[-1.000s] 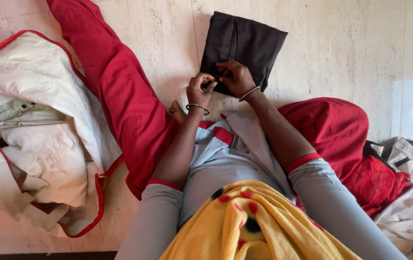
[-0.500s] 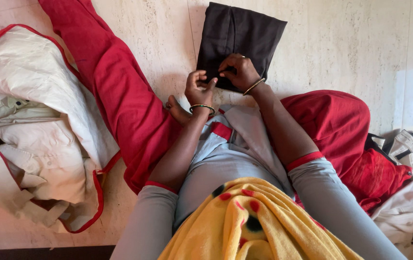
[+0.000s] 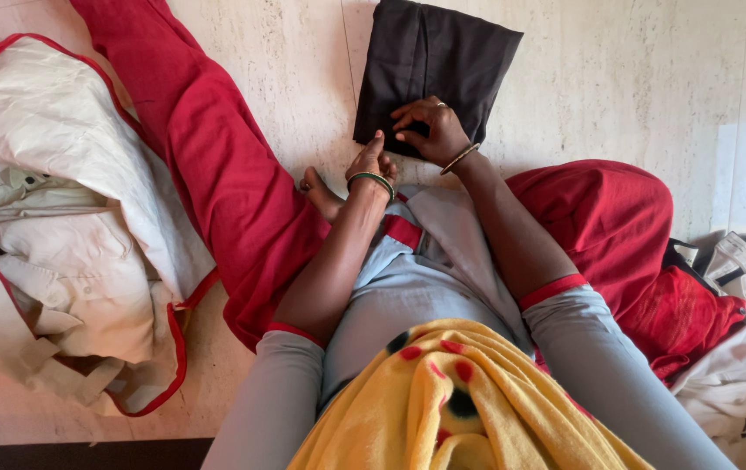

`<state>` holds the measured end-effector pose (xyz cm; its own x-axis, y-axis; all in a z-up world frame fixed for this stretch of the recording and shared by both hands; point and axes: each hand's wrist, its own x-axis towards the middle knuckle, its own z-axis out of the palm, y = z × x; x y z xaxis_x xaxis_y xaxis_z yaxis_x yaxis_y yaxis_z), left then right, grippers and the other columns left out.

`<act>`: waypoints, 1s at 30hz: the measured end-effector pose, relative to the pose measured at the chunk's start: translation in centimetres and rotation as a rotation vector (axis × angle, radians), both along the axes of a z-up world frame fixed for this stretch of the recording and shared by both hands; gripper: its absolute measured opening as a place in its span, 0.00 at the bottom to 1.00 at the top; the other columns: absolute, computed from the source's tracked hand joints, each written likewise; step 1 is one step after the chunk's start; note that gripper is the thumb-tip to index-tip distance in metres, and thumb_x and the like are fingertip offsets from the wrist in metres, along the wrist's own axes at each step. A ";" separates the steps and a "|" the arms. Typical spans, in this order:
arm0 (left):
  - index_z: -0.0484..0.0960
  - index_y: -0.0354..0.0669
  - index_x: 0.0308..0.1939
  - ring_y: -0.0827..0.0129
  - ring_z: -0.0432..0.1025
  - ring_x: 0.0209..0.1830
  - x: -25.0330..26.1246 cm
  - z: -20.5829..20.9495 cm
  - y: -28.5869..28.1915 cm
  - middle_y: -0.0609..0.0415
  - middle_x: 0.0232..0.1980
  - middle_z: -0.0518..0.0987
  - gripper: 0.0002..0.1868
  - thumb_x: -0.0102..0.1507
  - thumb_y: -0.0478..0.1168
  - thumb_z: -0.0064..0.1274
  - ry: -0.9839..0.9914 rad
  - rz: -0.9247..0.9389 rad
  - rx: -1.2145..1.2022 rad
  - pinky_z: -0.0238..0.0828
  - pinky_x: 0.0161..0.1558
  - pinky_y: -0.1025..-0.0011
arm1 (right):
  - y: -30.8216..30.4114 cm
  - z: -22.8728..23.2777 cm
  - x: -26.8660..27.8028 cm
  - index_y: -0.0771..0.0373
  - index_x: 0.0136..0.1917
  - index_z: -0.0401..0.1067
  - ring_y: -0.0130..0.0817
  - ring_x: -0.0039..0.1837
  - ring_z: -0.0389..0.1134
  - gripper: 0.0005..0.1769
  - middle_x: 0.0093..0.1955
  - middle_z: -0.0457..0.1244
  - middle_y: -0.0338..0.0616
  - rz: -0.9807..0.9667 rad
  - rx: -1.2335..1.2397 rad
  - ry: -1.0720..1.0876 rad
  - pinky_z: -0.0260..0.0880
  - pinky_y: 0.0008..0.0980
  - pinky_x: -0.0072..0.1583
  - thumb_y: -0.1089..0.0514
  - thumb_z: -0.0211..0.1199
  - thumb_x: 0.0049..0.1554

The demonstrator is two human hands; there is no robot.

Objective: The person folds a black garment and places it into a bag, then spreads out a cream-colored sweatshirt on the floor and smoothes it out by hand.

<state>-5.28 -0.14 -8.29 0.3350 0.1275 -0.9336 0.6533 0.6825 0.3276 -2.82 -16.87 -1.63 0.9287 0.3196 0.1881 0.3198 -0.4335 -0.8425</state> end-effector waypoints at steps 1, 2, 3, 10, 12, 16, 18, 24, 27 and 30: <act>0.84 0.48 0.44 0.76 0.68 0.26 0.3 -0.1 -0.1 0.61 0.32 0.75 0.16 0.56 0.45 0.72 -0.035 0.024 0.003 0.67 0.25 0.75 | 0.0 0.1 0.0 0.63 0.48 0.80 0.42 0.59 0.70 0.10 0.57 0.72 0.44 -0.004 0.019 0.029 0.68 0.41 0.63 0.63 0.77 0.52; 0.83 0.49 0.44 0.76 0.68 0.26 0.4 -0.1 -0.3 0.61 0.33 0.76 0.16 0.57 0.45 0.71 -0.070 0.048 0.007 0.66 0.25 0.74 | 0.0 0.2 0.0 0.63 0.48 0.80 0.42 0.59 0.70 0.10 0.57 0.72 0.44 -0.003 0.027 0.041 0.68 0.41 0.63 0.63 0.76 0.52; 0.82 0.50 0.45 0.76 0.69 0.27 0.5 -0.2 -0.3 0.61 0.33 0.77 0.16 0.57 0.45 0.71 -0.106 0.072 0.011 0.65 0.25 0.74 | 0.1 0.2 -0.1 0.63 0.49 0.81 0.42 0.60 0.70 0.10 0.57 0.72 0.44 -0.001 0.036 0.053 0.68 0.41 0.64 0.64 0.75 0.53; 0.79 0.51 0.41 0.77 0.72 0.34 -0.3 -1.7 -0.7 0.66 0.36 0.78 0.09 0.62 0.45 0.63 -0.229 -0.021 0.088 0.65 0.29 0.75 | 0.2 0.4 -0.2 0.63 0.45 0.79 0.43 0.60 0.69 0.10 0.61 0.70 0.47 -0.009 0.050 0.037 0.66 0.41 0.64 0.64 0.77 0.49; 0.80 0.51 0.40 0.77 0.72 0.34 -0.4 -2.5 -0.7 0.66 0.36 0.77 0.08 0.63 0.45 0.62 -0.282 -0.011 0.091 0.64 0.29 0.75 | 0.3 0.3 -0.1 0.62 0.45 0.80 0.43 0.60 0.69 0.10 0.61 0.71 0.46 -0.021 0.032 0.051 0.66 0.41 0.64 0.64 0.77 0.48; 0.79 0.53 0.42 0.75 0.74 0.33 -0.1 -2.5 -0.7 0.65 0.36 0.77 0.08 0.63 0.44 0.62 -0.366 0.067 -0.050 0.64 0.28 0.75 | 0.2 0.3 0.0 0.62 0.44 0.80 0.43 0.58 0.68 0.11 0.61 0.71 0.44 -0.036 0.027 0.071 0.67 0.40 0.62 0.64 0.78 0.46; 0.77 0.54 0.43 0.74 0.75 0.33 0.0 -1.3 -1.0 0.65 0.36 0.77 0.10 0.62 0.44 0.62 -0.405 0.102 -0.120 0.66 0.28 0.75 | 0.2 0.2 0.2 0.62 0.44 0.80 0.44 0.60 0.68 0.12 0.60 0.70 0.46 -0.027 0.051 0.036 0.66 0.41 0.63 0.64 0.79 0.46; 0.80 0.50 0.48 0.77 0.68 0.26 1.1 -0.1 -1.5 0.64 0.32 0.75 0.16 0.61 0.48 0.67 -0.161 -0.074 0.038 0.58 0.24 0.77 | 0.2 0.3 0.0 0.62 0.43 0.80 0.43 0.60 0.68 0.11 0.61 0.70 0.47 -0.004 0.044 0.013 0.65 0.44 0.63 0.64 0.78 0.46; 0.79 0.54 0.48 0.80 0.66 0.26 1.0 -2.4 -1.3 0.68 0.32 0.72 0.13 0.62 0.47 0.63 -0.366 0.020 -0.113 0.57 0.25 0.79 | 0.1 0.2 -0.2 0.63 0.47 0.80 0.43 0.62 0.69 0.09 0.60 0.70 0.47 -0.010 0.134 0.043 0.66 0.43 0.65 0.65 0.75 0.51; 0.78 0.56 0.46 0.80 0.62 0.24 0.4 -4.1 -1.3 0.69 0.31 0.70 0.11 0.63 0.47 0.63 -0.380 0.045 -0.175 0.59 0.26 0.77 | 0.3 0.2 -0.3 0.64 0.49 0.79 0.40 0.60 0.70 0.08 0.55 0.70 0.46 -0.088 0.190 0.182 0.69 0.39 0.63 0.66 0.72 0.56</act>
